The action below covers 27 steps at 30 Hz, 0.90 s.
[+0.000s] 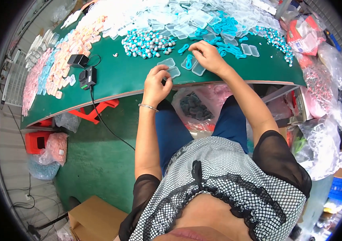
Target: Sorting small blue and white plastic components into clear plastic containers.
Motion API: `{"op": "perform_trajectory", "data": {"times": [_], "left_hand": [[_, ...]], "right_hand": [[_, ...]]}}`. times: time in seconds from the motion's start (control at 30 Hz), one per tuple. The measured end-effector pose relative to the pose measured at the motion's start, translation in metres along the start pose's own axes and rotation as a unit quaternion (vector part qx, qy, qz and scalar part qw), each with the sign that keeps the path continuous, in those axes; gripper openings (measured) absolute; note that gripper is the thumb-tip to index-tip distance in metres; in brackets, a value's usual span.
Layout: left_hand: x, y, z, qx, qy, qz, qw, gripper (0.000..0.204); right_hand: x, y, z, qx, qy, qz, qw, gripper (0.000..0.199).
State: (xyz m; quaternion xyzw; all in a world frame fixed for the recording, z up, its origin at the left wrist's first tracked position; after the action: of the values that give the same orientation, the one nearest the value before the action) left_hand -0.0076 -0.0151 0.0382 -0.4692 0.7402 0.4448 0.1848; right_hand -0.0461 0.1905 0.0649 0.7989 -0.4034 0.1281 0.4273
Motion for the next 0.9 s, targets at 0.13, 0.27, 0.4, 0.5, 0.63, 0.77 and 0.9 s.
{"op": "perform_trajectory", "data": {"times": [0.13,0.27,0.4,0.5,0.63,0.77,0.9], "left_hand": [[0.003,-0.001,-0.005,0.014,0.007,0.001,1.0,0.008],[-0.001,0.0,-0.006,0.021,0.006,0.01,1.0,0.011],[-0.002,0.0,-0.003,0.026,0.018,0.015,0.999,0.013],[-0.006,0.002,-0.001,0.023,0.019,0.03,0.999,0.012],[-0.023,0.001,-0.006,0.011,0.099,0.019,0.995,0.029],[-0.026,0.001,0.005,0.029,0.181,0.04,0.982,0.03],[-0.019,0.004,0.004,0.033,0.173,0.029,0.984,0.023]], "right_hand": [[0.007,-0.026,-0.01,0.135,-0.091,-0.102,0.981,0.026],[0.026,-0.044,-0.015,0.143,-0.164,-0.157,0.963,0.021],[0.035,-0.042,0.0,0.092,-0.156,-0.169,0.969,0.015],[0.044,-0.039,0.012,0.091,-0.185,-0.158,0.966,0.014],[0.06,-0.034,0.026,0.077,-0.173,-0.159,0.969,0.018],[0.038,-0.01,0.014,0.056,-0.093,-0.134,0.985,0.018],[-0.005,0.043,-0.004,-0.003,-0.278,-0.138,0.95,0.02]]}}
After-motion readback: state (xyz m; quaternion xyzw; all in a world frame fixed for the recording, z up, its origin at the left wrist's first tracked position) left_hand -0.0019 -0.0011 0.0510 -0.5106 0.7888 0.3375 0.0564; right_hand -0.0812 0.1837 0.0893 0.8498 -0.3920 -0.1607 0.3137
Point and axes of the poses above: each hand's wrist, its own y-axis towards the middle knuckle, its own z-axis out of the palm, x = y × z, the point moved 6 cm from there along y, towards the middle knuckle, and after that the axes turned 13 degrees about -z, right-handed, at the moved point
